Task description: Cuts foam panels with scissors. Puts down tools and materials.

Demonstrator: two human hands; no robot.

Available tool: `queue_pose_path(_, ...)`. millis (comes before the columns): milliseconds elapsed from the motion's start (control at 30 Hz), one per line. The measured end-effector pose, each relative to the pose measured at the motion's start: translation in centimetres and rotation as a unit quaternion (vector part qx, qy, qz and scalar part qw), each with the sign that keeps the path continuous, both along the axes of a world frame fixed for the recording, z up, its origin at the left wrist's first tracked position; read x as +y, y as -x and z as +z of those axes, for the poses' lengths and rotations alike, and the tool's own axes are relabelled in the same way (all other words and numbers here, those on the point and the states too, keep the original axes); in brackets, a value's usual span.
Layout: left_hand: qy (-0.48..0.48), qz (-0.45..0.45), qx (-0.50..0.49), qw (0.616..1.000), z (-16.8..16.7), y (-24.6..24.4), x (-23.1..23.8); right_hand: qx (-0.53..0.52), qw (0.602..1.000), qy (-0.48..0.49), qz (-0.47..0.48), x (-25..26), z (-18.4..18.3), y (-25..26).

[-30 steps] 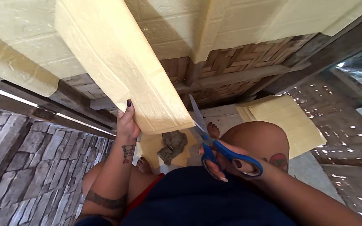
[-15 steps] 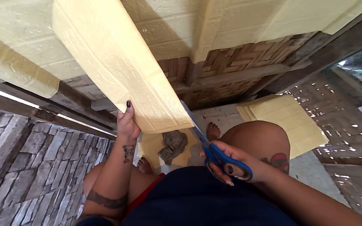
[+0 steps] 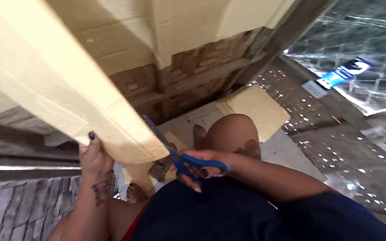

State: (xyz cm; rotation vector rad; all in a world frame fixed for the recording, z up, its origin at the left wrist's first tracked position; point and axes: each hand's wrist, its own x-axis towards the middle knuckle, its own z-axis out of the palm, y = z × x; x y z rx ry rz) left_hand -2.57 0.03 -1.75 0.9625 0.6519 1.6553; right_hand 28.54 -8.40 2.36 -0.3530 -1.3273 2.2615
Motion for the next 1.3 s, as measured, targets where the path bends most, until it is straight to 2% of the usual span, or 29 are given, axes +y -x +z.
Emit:
queue_pose_path(567, -0.033, 0.007, 0.011, 0.999, -1.0, 1.4, 1.3, 0.024, 0.999, -0.024, -0.023, 0.3, -0.4, -0.9)
queue_pose_path(900, -0.029, 0.023, 0.013, 0.999, -0.8, 1.2, 1.2, -0.018, 0.997, -0.073, -0.028, 0.6, -0.9, -1.1)
queue_pose_path(1067, -0.035, 0.014, 0.011, 0.999, -0.6, 1.1, 1.1, -0.007, 0.999, -0.052, -0.012, 0.6, -0.8, -1.3)
queue_pose_path(1167, 0.0, 0.024, 0.047, 0.999, 0.0, 0.3, 0.1, -0.002, 0.999, -0.034, 0.002, 0.5, -0.8, -1.1)
queue_pose_path(1300, 0.029, -0.002, 0.024, 0.999, 0.3, -0.6, -0.4, 0.03, 0.999, -0.008, 0.019, 0.6, -1.6, -0.3)
